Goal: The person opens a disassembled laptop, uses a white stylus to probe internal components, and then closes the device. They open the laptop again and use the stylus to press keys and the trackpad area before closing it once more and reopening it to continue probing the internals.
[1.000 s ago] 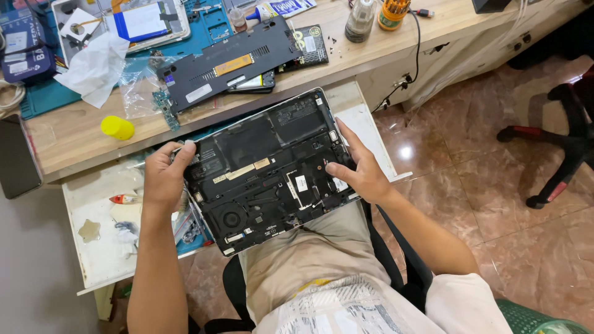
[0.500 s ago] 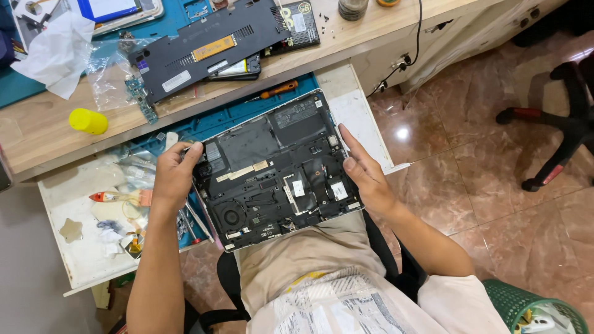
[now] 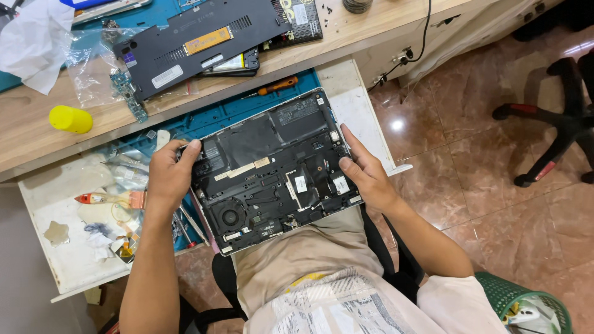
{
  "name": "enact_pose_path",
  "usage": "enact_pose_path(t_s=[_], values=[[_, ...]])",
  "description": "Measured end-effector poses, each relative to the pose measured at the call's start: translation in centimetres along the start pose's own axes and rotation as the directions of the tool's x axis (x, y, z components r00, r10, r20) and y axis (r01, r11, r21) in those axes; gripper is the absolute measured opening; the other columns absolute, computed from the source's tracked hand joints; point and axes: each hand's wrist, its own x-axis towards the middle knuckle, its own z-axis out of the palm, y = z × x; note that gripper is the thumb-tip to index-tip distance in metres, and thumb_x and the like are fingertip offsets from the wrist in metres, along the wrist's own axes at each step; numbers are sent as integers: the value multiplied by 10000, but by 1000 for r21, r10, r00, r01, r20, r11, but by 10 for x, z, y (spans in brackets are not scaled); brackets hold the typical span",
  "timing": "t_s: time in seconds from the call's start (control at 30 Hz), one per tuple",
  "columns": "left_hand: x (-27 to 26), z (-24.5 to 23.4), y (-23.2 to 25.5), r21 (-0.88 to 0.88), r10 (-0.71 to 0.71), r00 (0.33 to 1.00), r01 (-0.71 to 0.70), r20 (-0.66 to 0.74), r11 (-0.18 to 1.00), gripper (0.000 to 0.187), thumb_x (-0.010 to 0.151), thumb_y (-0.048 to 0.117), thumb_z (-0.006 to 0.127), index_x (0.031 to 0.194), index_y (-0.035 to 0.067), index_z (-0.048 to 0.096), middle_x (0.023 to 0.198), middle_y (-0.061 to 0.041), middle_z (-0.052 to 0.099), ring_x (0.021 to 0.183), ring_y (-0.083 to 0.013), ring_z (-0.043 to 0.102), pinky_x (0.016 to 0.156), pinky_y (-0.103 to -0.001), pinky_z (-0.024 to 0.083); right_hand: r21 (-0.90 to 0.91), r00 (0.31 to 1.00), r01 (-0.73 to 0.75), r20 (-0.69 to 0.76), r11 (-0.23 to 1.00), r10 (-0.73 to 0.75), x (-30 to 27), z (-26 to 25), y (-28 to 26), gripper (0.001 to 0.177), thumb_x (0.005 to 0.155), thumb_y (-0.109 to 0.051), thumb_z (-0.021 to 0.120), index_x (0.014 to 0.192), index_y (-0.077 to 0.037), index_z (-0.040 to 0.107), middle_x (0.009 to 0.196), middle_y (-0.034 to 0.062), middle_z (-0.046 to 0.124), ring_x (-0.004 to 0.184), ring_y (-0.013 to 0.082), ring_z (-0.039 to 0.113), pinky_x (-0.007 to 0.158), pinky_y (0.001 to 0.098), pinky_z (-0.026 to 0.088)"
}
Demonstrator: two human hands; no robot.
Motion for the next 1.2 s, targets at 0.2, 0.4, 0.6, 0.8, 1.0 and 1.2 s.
enact_pose_path(t_s=[0.2, 0.4, 0.6, 0.8, 1.0, 1.2], values=[[5, -1, -6, 133, 2, 998, 7, -64, 991, 309, 929, 329, 604, 1028, 38, 571, 766, -204, 560, 747, -332, 536, 690, -470, 389, -98, 996, -4, 94, 995, 14, 2, -23, 33, 617, 874, -89, 517, 1433, -72, 257, 893, 100, 614, 731, 66, 441, 613, 186, 394], [4, 3, -5, 168, 21, 997, -9, -68, 986, 314, 934, 339, 601, 967, 35, 531, 785, -199, 581, 757, -386, 566, 681, -471, 412, -129, 994, -22, 106, 991, 36, 7, -33, 47, 621, 865, -54, 531, 1423, -41, 258, 861, 116, 609, 662, 64, 450, 526, 188, 391], [9, 4, -5, 257, 175, 982, -151, -73, 955, 284, 959, 294, 602, 953, 16, 542, 822, -180, 523, 788, -385, 556, 711, -480, 424, -358, 996, 40, 90, 933, -8, 9, -12, 0, 624, 826, -50, 599, 1385, -8, 325, 1029, 189, 589, 614, 91, 489, 466, 238, 439], [8, 3, -10, 298, 186, 981, -159, -64, 941, 279, 950, 318, 606, 965, 44, 553, 844, -145, 504, 807, -387, 563, 725, -454, 433, -582, 992, 126, 98, 803, -84, 9, -9, -20, 560, 810, -122, 645, 1309, 31, 442, 997, 236, 616, 808, 261, 608, 608, 343, 517], [4, 4, -5, 327, 191, 981, -166, -47, 930, 302, 947, 299, 614, 1026, 12, 567, 881, -170, 499, 804, -397, 566, 720, -463, 435, -512, 997, 81, 36, 855, -73, 0, -10, -18, 575, 795, -62, 634, 1327, 3, 428, 1150, 248, 573, 953, 307, 607, 772, 378, 527], [3, 7, 0, 357, 181, 983, -158, -31, 921, 368, 940, 321, 610, 1081, -18, 586, 901, -190, 510, 757, -368, 579, 673, -452, 449, -682, 986, 167, 103, 712, -133, -5, 1, -34, 582, 803, -120, 636, 1333, -3, 427, 1148, 242, 581, 1001, 337, 594, 786, 387, 513]])
